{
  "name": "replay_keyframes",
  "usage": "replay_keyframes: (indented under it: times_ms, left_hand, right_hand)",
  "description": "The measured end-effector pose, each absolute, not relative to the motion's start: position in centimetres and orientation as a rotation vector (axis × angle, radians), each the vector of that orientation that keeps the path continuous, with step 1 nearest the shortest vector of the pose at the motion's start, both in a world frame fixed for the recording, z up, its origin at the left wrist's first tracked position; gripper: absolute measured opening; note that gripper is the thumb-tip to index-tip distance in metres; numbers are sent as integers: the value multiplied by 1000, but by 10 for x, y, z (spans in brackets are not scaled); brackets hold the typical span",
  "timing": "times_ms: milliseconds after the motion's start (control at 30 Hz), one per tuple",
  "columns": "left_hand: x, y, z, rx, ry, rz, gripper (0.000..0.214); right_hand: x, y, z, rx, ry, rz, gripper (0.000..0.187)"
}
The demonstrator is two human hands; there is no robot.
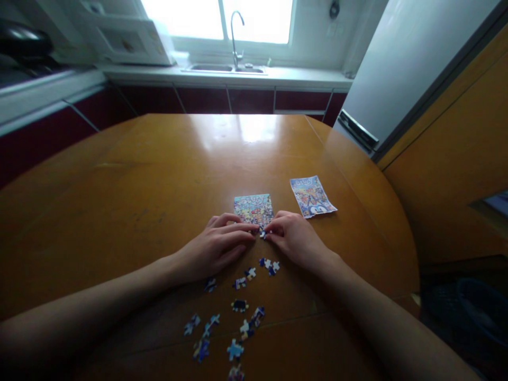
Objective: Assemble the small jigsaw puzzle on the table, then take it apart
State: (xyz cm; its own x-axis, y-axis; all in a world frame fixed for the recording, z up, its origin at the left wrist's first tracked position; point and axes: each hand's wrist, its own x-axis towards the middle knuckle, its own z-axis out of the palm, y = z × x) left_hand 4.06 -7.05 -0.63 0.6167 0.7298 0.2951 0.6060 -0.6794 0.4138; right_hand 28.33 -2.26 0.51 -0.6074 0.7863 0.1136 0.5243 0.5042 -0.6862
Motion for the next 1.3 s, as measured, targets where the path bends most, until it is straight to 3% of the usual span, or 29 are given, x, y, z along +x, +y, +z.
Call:
replay_keyframes:
  times_ms: [233,600,900,1133,1300]
  left_hand:
    - [40,-69,-4,2523,1082,748,19]
    - [42,-70,-3,2359,919,1043,1]
    - [44,-71,0,2264,936,1140,9]
    - [44,-72,2,2159,1037,1185,6]
    - [44,-73,2,1958,1140,1239,10]
  right_hand:
    - [284,-23,12,-1087,-2309,886,4]
    - [270,-45,19,-880,-2139,1277,14]
    - [257,-54,14,-894,-1705,1516,16]
    - [252,-54,8,-976,-1567,1426,23]
    - [253,-55,7,-906,-1731,1227,17]
